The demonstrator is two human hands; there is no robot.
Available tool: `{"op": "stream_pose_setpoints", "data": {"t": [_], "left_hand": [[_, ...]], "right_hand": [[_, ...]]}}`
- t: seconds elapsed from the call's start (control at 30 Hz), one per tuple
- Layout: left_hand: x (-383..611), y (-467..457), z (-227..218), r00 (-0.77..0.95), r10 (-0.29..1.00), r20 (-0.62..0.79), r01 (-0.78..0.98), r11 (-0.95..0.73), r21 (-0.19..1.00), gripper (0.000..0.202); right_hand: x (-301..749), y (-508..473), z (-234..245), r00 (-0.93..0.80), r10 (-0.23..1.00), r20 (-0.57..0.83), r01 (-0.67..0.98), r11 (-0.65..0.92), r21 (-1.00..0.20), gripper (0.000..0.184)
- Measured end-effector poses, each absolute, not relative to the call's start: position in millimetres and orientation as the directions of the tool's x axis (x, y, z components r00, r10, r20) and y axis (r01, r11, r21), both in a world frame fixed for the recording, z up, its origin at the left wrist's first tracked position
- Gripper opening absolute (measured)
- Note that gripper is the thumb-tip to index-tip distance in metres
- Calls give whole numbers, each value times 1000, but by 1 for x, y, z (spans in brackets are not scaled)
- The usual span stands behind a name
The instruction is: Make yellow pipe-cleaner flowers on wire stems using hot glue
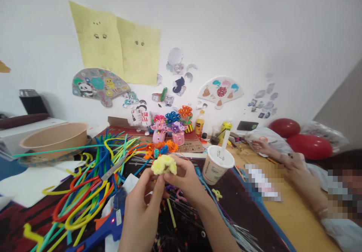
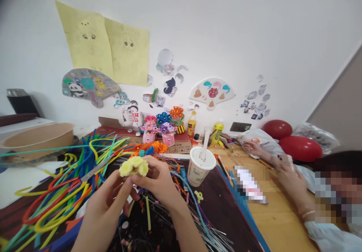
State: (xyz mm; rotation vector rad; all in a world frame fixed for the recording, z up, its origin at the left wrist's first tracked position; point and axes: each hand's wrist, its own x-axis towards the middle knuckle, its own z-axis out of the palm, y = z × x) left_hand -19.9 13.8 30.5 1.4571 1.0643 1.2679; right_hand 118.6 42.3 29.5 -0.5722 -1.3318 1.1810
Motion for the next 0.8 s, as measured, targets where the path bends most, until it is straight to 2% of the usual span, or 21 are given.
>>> {"op": "stream_pose_setpoints", "data": {"t": [0.1,0.2,0.3,0.43,0.6,0.8], "left_hand": [[-21,14,31,102,962,251,229,-269,936,29],[-23,16,31,116,965,237,484,-263,834,26],[-27,15,30,134,971,198,632,-238,737,27],[-32,8,25,152,943,295,691,-315,651,29],[-32,0,17,201,897,394,628,-426,651,25],[-29,0,9,125,925,360,716,-335,612,28]], "right_hand": [[117,42,32,-137,903,407,-327,347,-879,30],[117,44,32,-86,930,357,-317,314,-895,32],[118,49,28,0,947,320,-346,300,-889,30],[122,58,19,48,961,272,-386,269,-882,29],[123,62,15,44,971,233,-385,232,-893,36],[120,57,21,-33,987,159,-340,139,-930,38]]}}
